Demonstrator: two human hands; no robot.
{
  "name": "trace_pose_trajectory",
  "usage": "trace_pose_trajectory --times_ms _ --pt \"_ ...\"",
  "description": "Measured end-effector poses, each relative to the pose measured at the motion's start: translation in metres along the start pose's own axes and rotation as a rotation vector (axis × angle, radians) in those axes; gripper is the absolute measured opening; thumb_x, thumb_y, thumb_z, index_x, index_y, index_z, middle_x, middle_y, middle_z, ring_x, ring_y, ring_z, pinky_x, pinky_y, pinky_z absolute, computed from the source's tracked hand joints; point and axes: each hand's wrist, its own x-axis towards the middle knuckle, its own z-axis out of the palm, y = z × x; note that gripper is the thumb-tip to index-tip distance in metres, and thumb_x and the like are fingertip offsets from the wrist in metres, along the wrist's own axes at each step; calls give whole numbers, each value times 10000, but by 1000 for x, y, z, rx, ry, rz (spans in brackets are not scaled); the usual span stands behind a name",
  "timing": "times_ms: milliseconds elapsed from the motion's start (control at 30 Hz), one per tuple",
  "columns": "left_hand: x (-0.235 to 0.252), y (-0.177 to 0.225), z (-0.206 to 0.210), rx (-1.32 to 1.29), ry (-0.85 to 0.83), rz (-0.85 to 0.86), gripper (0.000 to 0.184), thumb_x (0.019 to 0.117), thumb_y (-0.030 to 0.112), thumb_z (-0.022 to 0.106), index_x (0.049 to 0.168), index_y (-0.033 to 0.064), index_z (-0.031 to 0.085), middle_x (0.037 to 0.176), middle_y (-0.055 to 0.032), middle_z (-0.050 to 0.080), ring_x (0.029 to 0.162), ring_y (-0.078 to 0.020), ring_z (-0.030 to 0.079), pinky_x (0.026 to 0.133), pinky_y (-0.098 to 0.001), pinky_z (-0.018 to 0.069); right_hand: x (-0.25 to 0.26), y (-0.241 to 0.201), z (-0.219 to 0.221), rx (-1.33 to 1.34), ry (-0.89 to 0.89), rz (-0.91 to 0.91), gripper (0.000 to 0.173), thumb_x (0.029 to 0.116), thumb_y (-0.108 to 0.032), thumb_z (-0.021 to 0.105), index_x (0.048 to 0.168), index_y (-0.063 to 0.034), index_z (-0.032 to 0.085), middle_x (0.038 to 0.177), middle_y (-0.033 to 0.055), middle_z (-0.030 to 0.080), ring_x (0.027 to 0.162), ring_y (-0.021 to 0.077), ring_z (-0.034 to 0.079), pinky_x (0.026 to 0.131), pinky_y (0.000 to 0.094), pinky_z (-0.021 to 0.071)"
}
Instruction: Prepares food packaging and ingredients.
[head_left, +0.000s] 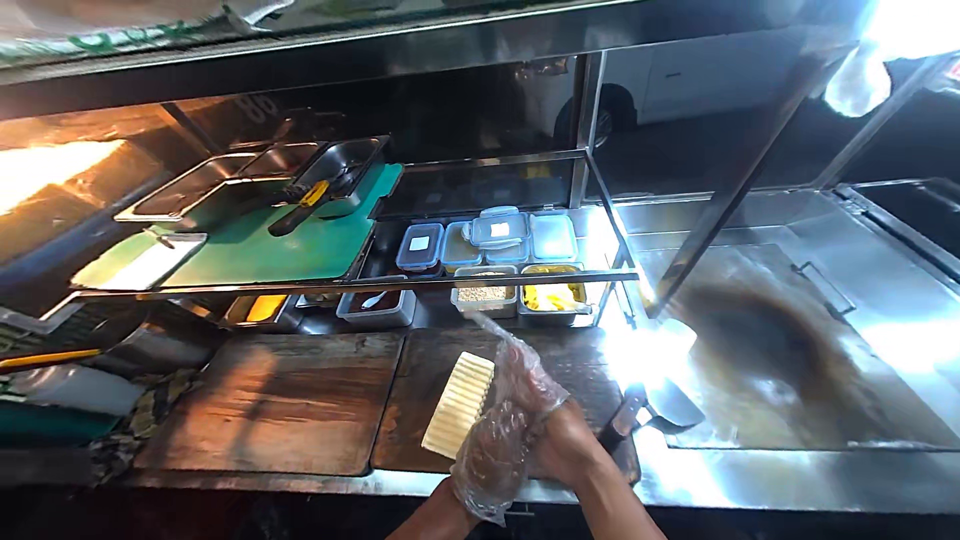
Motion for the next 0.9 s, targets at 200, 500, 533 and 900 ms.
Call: trace_pose_trajectory --times_ms 200,500,533,900 --pt "4 13 -7 -31 19 -46 309 1047 296 540 1012 43 713 949 -110 736 916 -167 723 860 -303 600 16 12 13 366 181 -11 491 1119 -404 325 1393 -59 542 1239 182 675 1103 303 690 917 476 601" --pt "2 23 -21 -82 -309 -379 319 1017 296 551 1086 22 700 1000 -130 727 962 -206 709 906 -374 579 45 28 -13 -256 -185 -52 945 924 -843 221 1626 -212 276 1325 96 646 1073 205 675 888 416 576" --pt "2 25 -22 -84 -363 -412 333 1016 308 547 1106 25 698 1004 -132 728 968 -217 709 910 -393 576 38 25 -16 -314 -268 -41 959 929 -841 222 1657 -217 196 1534 75 521 1319 200 574 1068 430 502" --pt "32 15 -57 -33 -640 -256 365 1076 252 446 1194 -27 651 1180 -219 680 1107 -318 674 986 -440 532 97 45 -4 -96 30 91 913 933 -827 66 1648 -270 172 1666 92 306 1449 319 424 1095 591 420"
